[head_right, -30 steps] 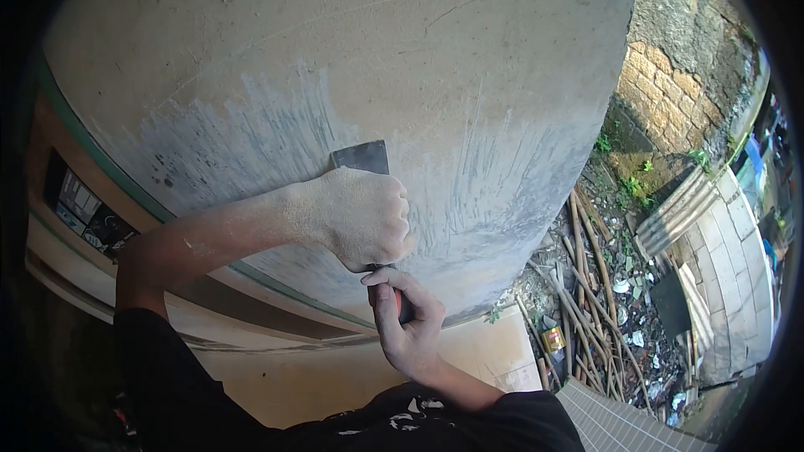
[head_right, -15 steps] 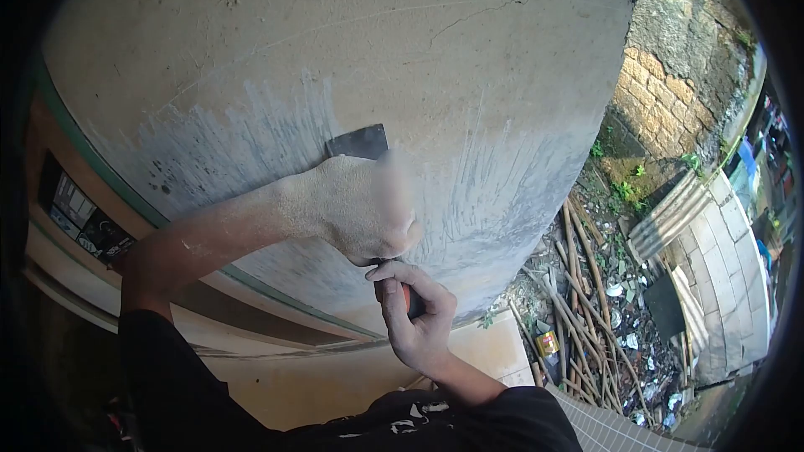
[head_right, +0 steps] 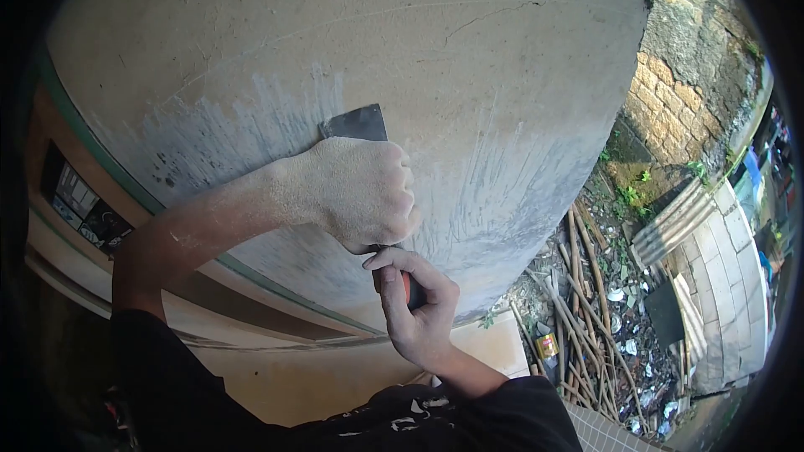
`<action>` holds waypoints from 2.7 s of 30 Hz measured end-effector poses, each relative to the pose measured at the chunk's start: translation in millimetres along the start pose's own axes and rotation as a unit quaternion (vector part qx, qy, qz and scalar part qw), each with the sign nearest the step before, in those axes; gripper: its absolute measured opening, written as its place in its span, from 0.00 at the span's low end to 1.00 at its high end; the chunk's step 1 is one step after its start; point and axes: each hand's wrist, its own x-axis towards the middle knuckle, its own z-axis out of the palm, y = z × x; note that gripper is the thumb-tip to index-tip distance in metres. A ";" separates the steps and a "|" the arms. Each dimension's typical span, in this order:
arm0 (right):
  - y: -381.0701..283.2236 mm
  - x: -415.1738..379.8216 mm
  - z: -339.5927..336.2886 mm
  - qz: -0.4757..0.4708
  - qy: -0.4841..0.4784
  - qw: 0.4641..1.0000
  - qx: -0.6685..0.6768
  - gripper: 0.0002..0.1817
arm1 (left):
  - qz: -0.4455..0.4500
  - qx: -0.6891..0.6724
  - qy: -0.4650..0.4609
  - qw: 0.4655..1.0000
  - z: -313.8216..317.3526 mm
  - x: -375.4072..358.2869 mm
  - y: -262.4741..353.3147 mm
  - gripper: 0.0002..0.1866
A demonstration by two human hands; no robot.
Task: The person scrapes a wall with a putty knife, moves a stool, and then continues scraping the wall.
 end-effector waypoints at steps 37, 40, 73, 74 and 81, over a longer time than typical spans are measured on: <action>-40.2 12.0 13.6 0.019 -0.053 0.995 0.078 0.07 | 0.002 0.022 0.065 0.998 -31.3 -13.4 -15.2 0.10; -36.3 14.4 14.2 -0.019 -0.050 0.997 0.059 0.07 | -0.022 0.039 0.031 0.999 -32.6 -12.8 -7.5 0.11; 53.0 -50.5 22.1 0.012 -0.002 0.999 -0.052 0.07 | 0.013 -0.074 0.007 0.997 61.3 -19.7 59.3 0.10; 56.8 -49.7 22.4 0.013 -0.003 0.999 -0.051 0.07 | 0.012 -0.075 0.006 0.997 62.6 -19.5 57.5 0.10; 61.8 -45.9 18.7 0.039 0.002 0.998 -0.056 0.06 | 0.017 -0.079 0.015 0.997 62.0 -19.7 54.4 0.10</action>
